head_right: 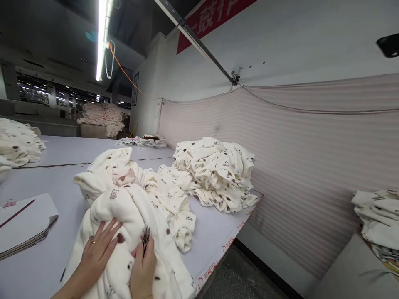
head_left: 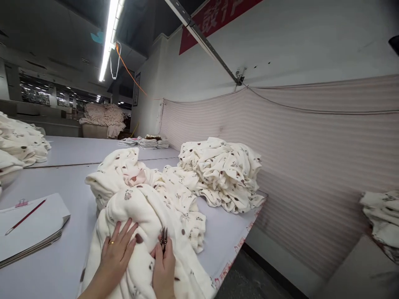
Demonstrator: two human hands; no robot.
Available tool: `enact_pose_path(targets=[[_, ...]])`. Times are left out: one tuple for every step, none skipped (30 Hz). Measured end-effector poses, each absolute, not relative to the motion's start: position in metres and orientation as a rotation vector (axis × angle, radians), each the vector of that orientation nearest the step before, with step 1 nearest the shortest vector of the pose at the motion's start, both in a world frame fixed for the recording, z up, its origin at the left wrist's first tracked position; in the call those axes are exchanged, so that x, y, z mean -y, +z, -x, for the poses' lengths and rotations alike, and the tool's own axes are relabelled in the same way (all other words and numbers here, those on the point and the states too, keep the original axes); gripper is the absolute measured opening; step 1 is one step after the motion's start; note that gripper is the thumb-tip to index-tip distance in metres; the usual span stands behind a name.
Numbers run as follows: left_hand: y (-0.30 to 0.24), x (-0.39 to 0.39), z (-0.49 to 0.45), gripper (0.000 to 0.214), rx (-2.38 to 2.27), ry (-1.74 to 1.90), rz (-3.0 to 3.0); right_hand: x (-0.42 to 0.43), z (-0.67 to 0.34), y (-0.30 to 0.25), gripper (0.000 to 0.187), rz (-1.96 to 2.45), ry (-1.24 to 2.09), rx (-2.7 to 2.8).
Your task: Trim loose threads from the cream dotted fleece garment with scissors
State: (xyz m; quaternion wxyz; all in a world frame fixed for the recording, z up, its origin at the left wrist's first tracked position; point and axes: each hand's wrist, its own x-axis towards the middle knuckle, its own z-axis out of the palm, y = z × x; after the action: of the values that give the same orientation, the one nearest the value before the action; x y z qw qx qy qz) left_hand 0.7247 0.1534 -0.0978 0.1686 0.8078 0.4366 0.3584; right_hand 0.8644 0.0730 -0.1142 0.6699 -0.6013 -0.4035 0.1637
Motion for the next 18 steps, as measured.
enact_pose_path(targets=[[-0.102, -0.169, -0.733, 0.050, -1.270, 0.997, -2.313, -0.085, -0.864, -0.115, 0.028, 1.362, 0.356, 0.906], [-0.105, -0.183, -0.737, 0.051, -1.291, 0.986, -2.301, -0.098, -0.862, -0.113, 0.025, 1.365, 0.350, 0.908], [-0.107, -0.196, -0.738, 0.053, -1.303, 0.980, -2.285, -0.109, -0.859, -0.109, 0.022, 1.363, 0.352, 0.911], [-0.106, -0.208, -0.736, 0.053, -1.318, 0.972, -2.263, -0.119, -0.854, -0.104, 0.019, 1.358, 0.364, 0.912], [-0.104, -0.217, -0.732, 0.054, -1.330, 0.959, -2.242, -0.126, -0.848, -0.098, 0.018, 1.346, 0.391, 0.913], [-0.099, -0.224, -0.725, 0.055, -1.342, 0.949, -2.221, -0.130, -0.843, -0.091, 0.017, 1.328, 0.431, 0.911], [-0.092, -0.228, -0.717, 0.056, -1.353, 0.943, -2.199, -0.129, -0.839, -0.084, 0.018, 1.301, 0.482, 0.909], [-0.085, -0.229, -0.707, 0.056, -1.365, 0.946, -2.178, -0.122, -0.838, -0.078, 0.020, 1.270, 0.538, 0.906], [-0.077, -0.225, -0.697, 0.057, -1.384, 0.960, -2.156, -0.111, -0.840, -0.073, 0.022, 1.237, 0.595, 0.901], [-0.070, -0.217, -0.687, 0.056, -1.415, 0.983, -2.136, -0.095, -0.846, -0.068, 0.026, 1.210, 0.641, 0.904], [-0.065, -0.206, -0.676, 0.054, -1.463, 1.020, -2.100, -0.077, -0.855, -0.066, 0.029, 1.201, 0.665, 0.896], [-0.061, -0.191, -0.667, 0.052, -1.526, 1.067, -2.042, -0.059, -0.866, -0.066, 0.031, 1.209, 0.672, 0.880], [-0.061, -0.173, -0.659, 0.050, -1.586, 1.109, -1.970, -0.041, -0.878, -0.068, 0.033, 1.253, 0.628, 0.831], [-0.063, -0.154, -0.653, 0.047, -1.623, 1.132, -1.886, -0.026, -0.889, -0.072, 0.034, 1.290, 0.608, 0.834], [-0.067, -0.135, -0.649, 0.045, -1.617, 1.122, -1.815, -0.014, -0.898, -0.078, 0.034, 1.320, 0.624, 0.892], [-0.073, -0.116, -0.648, 0.041, -1.570, 1.080, -1.766, -0.006, -0.903, -0.084, 0.033, 1.331, 0.623, 0.999], [-0.080, -0.098, -0.649, 0.038, -1.480, 1.011, -1.750, -0.002, -0.904, -0.091, 0.032, 1.363, 0.647, 1.115], [-0.087, -0.082, -0.652, 0.034, -1.384, 0.945, -1.751, 0.000, -0.902, -0.097, 0.034, 1.420, 0.668, 1.239]])
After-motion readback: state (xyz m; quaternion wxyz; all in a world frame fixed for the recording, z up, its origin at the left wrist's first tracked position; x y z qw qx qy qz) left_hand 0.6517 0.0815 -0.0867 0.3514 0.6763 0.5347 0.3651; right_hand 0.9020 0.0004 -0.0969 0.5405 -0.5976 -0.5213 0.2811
